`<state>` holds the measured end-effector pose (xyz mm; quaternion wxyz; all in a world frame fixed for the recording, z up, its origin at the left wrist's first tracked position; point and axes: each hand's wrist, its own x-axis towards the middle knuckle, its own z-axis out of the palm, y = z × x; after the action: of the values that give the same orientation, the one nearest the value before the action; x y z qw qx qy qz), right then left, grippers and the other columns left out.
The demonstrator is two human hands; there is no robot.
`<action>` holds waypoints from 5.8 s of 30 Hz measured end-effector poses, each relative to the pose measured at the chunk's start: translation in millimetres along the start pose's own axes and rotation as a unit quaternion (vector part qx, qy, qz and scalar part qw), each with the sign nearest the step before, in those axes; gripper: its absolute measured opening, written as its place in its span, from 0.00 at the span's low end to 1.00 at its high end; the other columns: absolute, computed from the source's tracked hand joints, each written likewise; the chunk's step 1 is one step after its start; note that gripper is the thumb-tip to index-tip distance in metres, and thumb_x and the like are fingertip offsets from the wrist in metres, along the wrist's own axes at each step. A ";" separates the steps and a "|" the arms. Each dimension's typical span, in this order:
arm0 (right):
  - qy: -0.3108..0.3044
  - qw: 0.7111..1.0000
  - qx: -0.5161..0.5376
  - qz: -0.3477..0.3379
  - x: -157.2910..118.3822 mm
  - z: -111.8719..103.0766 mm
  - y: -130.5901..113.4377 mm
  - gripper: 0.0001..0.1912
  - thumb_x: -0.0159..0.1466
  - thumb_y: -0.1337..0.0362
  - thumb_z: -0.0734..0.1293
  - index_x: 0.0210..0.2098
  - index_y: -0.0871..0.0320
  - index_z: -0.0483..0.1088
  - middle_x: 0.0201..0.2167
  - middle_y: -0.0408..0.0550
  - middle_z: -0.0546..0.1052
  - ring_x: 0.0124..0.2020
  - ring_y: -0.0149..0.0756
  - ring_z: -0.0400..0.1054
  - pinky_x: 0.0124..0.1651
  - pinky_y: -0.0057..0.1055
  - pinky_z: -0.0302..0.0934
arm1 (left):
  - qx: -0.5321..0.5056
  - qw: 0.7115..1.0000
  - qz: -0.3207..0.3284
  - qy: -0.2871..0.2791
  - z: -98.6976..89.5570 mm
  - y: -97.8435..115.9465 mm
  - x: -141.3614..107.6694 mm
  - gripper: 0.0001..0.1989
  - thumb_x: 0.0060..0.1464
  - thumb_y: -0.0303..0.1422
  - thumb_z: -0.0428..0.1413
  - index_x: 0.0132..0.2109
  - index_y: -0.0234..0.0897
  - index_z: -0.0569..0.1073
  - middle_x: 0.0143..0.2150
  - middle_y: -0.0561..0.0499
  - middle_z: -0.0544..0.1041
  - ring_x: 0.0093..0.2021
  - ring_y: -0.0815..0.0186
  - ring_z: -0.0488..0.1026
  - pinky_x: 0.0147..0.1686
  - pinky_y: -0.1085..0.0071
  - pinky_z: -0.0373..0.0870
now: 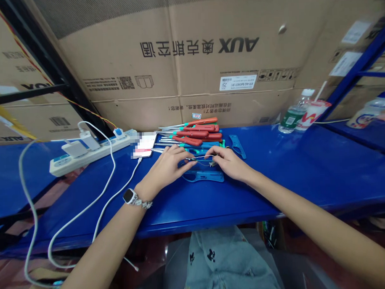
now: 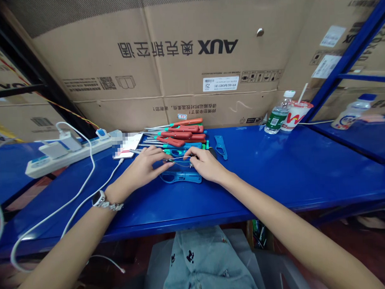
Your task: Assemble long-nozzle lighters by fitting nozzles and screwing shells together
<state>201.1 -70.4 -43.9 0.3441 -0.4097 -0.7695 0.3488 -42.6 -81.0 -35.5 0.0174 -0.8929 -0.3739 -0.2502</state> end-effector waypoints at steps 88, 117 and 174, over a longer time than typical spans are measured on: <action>-0.024 0.935 -0.276 -0.220 -29.7 -1.3 -10.6 0.09 0.68 0.62 0.69 0.47 0.55 0.76 0.46 0.51 0.79 0.49 0.43 0.71 0.51 0.43 0.56 | -0.346 0.869 -0.274 -0.224 -29.7 -0.1 -3.1 0.14 0.58 0.39 0.56 0.37 0.32 0.79 0.33 0.44 0.84 0.25 0.68 0.73 0.27 0.72 0.66; -0.037 0.920 -0.296 -0.255 -36.0 17.3 -13.1 0.09 0.72 0.62 0.66 0.37 0.58 0.76 0.36 0.48 0.79 0.43 0.40 0.70 0.49 0.38 0.53 | -0.222 0.973 -0.045 -0.046 -22.7 11.1 -6.2 0.11 0.54 0.40 0.67 0.37 0.37 0.80 0.35 0.50 0.79 0.37 0.64 0.74 0.41 0.66 0.71; -0.099 0.933 -0.318 -0.139 4.3 -20.7 -20.3 0.04 0.65 0.67 0.71 0.36 0.57 0.71 0.36 0.45 0.80 0.36 0.37 0.71 0.43 0.36 0.55 | -0.048 0.993 0.106 -0.037 15.6 30.7 -11.2 0.13 0.69 0.34 0.53 0.38 0.35 0.81 0.38 0.46 0.76 0.39 0.63 0.71 0.36 0.66 0.72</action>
<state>208.3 -69.8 -15.5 0.1630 -0.3505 -0.9194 0.0728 -21.8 -107.0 -49.5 -0.0128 -0.9358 -0.2652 -0.2317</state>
